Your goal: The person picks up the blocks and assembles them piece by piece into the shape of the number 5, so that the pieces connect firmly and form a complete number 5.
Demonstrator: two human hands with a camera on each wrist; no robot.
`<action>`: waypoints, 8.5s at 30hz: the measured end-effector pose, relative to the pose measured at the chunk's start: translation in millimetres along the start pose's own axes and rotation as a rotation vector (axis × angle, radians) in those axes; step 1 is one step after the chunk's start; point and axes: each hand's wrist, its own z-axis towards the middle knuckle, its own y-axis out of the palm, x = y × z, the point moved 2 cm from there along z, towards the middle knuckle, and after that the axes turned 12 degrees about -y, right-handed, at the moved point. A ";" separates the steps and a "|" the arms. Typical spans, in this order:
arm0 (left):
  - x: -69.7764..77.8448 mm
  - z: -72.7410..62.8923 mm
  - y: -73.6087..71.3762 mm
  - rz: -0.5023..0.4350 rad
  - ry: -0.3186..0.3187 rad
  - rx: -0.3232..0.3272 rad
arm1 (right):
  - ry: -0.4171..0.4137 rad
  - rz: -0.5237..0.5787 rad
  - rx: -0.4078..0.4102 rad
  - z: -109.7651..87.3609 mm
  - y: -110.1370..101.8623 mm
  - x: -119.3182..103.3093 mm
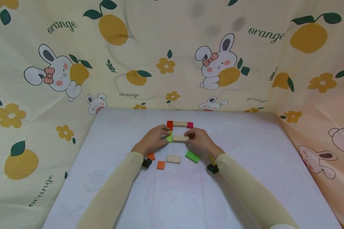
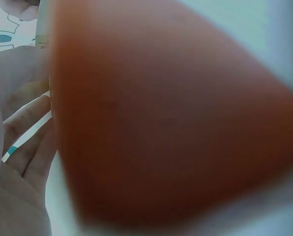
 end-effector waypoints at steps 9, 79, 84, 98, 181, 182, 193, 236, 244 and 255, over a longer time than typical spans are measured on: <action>1.1 -0.9 0.5 -0.017 -0.020 -0.003 | 0.046 0.027 -0.024 1.0 4.6 2.1; 9.0 4.6 -0.3 0.039 0.007 0.047 | 0.072 0.000 -0.058 2.1 9.8 8.1; 10.1 7.1 0.1 0.046 0.020 0.062 | 0.069 -0.003 -0.060 3.1 9.8 8.4; 7.4 2.0 1.1 0.118 0.026 0.037 | 0.085 0.020 -0.060 3.1 9.3 8.2; 38.5 -38.7 24.4 0.309 0.200 0.117 | -0.020 0.015 0.123 -21.7 -42.0 17.5; 38.4 -38.5 24.4 0.312 0.200 0.118 | -0.020 0.009 0.127 -23.4 -45.4 20.1; 39.7 -37.6 23.6 0.334 0.179 0.099 | 0.038 -0.034 0.123 -40.1 -63.0 37.4; 32.9 -38.2 25.4 0.304 0.154 0.087 | 0.139 -0.019 0.070 -55.2 -42.5 55.4; 33.9 -37.8 24.7 0.300 0.143 0.076 | 0.139 -0.036 0.074 -55.3 -41.8 56.6; 33.6 -37.4 25.2 0.298 0.136 0.068 | 0.148 -0.024 0.097 -54.8 -41.5 50.8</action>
